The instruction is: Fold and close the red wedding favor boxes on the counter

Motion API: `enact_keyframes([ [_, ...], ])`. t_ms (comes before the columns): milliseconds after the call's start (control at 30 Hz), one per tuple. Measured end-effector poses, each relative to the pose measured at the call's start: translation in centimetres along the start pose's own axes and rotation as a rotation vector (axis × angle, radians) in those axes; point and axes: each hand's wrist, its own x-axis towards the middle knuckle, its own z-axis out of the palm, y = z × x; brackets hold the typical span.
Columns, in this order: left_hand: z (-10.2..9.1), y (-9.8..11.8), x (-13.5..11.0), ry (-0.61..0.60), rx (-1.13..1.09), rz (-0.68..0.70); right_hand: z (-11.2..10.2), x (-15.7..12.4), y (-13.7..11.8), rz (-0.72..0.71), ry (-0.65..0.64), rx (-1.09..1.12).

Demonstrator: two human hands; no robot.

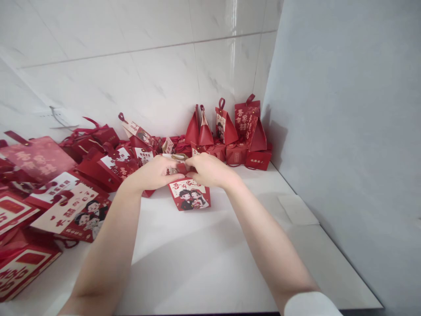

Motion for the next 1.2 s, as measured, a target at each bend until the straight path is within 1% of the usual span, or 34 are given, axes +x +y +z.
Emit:
enact_keyframes([
  [100, -0.01, -0.15, -0.03, -0.023, -0.035, -0.021, -0.14, -0.05, -0.06, 0.017, -0.018, 0.002],
  [200, 0.0, -0.44, -0.04, -0.059, -0.052, -0.029, -0.16, -0.05, -0.13, 0.021, -0.065, 0.021],
  [300, 0.03, -0.67, -0.06, -0.108, -0.075, -0.055, -0.14, -0.07, -0.19, 0.058, -0.114, 0.038],
  [367, 0.04, -0.69, -0.1, -0.128, -0.098, -0.071, -0.16, -0.12, -0.27, 0.081, -0.123, 0.04],
  [600, 0.06, -0.39, -0.18, -0.124, -0.045, -0.105, -0.29, -0.26, -0.49, 0.108, -0.128, -0.022],
  [833, 0.11, -0.38, -0.09, -0.141, -0.02, -0.149, -0.1, -0.13, -0.23, 0.087, -0.122, 0.012],
  [1200, 0.63, -0.79, 0.21, -0.124, -0.007, -0.117, -0.04, -0.11, -0.32, 0.084, -0.156, 0.045],
])
